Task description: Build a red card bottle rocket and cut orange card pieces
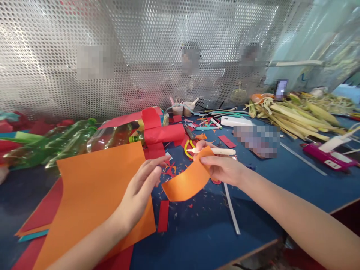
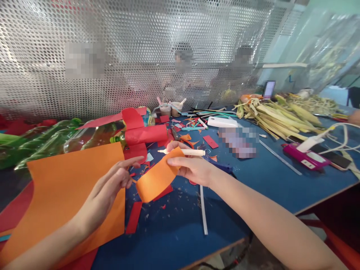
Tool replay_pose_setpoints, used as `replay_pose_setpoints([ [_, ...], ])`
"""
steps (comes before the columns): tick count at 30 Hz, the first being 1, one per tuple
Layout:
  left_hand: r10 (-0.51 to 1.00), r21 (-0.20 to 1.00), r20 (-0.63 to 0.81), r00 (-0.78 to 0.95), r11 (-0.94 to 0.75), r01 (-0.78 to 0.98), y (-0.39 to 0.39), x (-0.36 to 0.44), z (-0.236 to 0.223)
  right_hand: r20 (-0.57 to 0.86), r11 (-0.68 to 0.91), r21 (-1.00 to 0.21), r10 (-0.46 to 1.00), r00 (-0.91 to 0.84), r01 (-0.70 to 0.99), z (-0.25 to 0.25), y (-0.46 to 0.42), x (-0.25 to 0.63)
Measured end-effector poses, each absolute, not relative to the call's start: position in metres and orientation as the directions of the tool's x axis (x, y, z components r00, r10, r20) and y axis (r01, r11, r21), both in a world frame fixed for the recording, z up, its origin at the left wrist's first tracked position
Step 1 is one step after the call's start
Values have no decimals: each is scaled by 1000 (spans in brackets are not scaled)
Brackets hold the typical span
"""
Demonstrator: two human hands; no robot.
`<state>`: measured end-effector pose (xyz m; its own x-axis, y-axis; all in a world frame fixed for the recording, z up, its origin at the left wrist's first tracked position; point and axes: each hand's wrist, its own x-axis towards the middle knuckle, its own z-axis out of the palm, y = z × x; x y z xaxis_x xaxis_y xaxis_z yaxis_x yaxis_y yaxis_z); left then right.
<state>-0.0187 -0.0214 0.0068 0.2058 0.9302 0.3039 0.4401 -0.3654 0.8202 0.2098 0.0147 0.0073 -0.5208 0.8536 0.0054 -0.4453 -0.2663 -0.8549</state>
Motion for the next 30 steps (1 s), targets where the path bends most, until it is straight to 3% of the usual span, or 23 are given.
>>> replay_pose_setpoints([
  [3,943,957,80,324,-164,240,-24,-16,6,-14,-253,-873,867,-498,-416,9,15,210],
  [6,896,987,-47,442,-26,156,-29,-11,5,3,-136,-939,916,-401,-317,6,16,208],
  [13,844,953,-246,476,121,278,-44,2,-3,156,166,-985,971,-180,41,-6,26,208],
  [17,770,907,-319,553,80,413,-53,3,0,227,282,-949,922,-314,143,-12,28,210],
  [19,725,893,-273,632,-53,447,-54,1,-1,215,323,-922,886,-410,214,-14,26,210],
  [21,754,828,-89,651,-307,469,-51,-1,-4,199,355,-898,854,-481,260,-17,23,208],
  [24,692,517,349,631,-704,487,-42,-4,-11,208,406,-871,815,-541,277,-22,20,204],
  [25,638,408,415,648,-767,495,-40,-5,-13,213,416,-869,804,-555,270,-22,19,202],
  [28,536,149,455,711,-833,532,-35,-5,-17,225,423,-867,805,-550,264,-20,17,200],
  [30,517,61,441,734,-833,550,-36,-4,-19,258,426,-859,839,-480,284,-16,16,200],
])
